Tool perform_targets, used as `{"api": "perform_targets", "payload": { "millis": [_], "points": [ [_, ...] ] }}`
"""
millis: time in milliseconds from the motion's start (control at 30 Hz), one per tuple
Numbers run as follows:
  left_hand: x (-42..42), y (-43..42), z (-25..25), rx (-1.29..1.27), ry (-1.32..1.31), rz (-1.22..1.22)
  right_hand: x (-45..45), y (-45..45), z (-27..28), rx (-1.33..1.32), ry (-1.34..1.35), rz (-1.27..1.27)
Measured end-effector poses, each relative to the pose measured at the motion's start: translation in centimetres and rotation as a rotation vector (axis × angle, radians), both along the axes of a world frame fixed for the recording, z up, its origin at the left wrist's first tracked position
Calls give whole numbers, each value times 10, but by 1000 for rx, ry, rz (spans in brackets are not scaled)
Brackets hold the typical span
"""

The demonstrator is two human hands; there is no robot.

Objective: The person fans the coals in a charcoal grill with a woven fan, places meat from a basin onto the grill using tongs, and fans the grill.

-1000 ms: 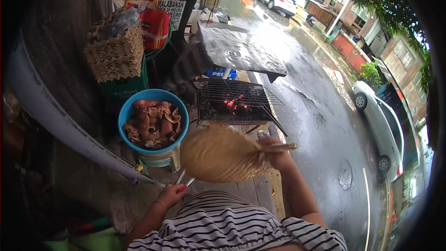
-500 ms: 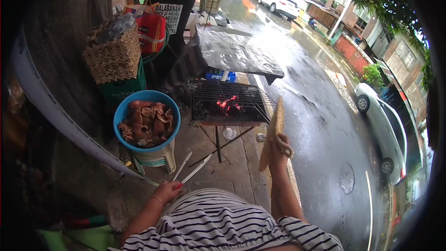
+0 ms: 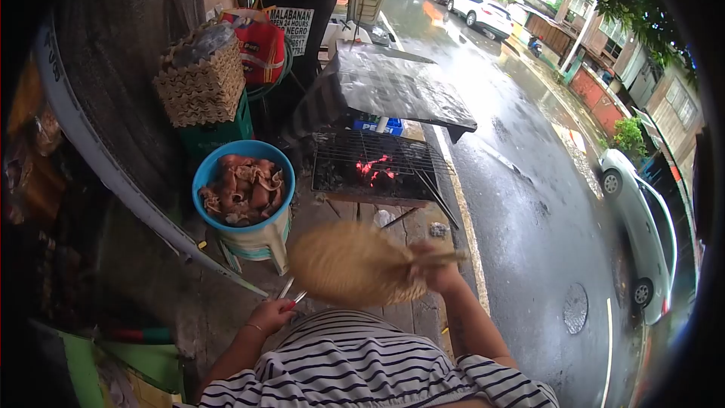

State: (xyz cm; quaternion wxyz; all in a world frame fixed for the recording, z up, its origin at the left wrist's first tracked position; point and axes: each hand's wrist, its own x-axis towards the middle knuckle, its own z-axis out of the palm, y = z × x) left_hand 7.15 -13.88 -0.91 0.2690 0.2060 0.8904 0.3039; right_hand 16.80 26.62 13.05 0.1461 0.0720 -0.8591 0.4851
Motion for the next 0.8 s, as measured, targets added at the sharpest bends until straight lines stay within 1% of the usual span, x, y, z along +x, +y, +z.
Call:
{"api": "perform_targets", "payload": {
  "millis": [33,133,233,267,333,433,467,533,567,600,633,667,700,733,800],
  "points": [
    [4,0,3,-8,-2,-5,0,0,-6,-287,-162,-316],
    [9,1,9,-19,1,7,-19,34,-50,-569,22,-653],
    [13,-6,-6,-12,89,-16,7,-11,1,-228,-346,-255],
    [13,-8,-11,-3,107,-36,10,-7,-13,-150,-71,81],
    [12,-3,-3,-24,63,-23,6,0,-28,-344,-340,-194],
    [17,1,-1,-65,11,1,-15,9,-27,-375,95,-662],
    [17,3,0,-80,3,19,-13,8,-25,-342,-8,-554],
    [19,0,-1,-63,66,-5,3,-6,-17,-283,-217,-335],
    [19,-1,-4,-37,94,-15,13,-17,-3,-71,-83,-24],
    [20,-2,-8,-11,117,-28,12,-14,-4,-165,-155,-76],
    [20,-3,-12,-42,82,-25,10,-7,-7,-261,-231,-132],
    [19,-1,-6,-73,44,-25,9,1,-12,-357,-308,-191],
    [18,2,0,-100,9,-22,0,9,-19,-381,-55,-367],
    [21,6,6,-107,9,-6,-3,13,-24,-389,-7,-525],
    [22,8,20,-128,21,36,-13,0,-12,-412,96,-829]
  ]
}}
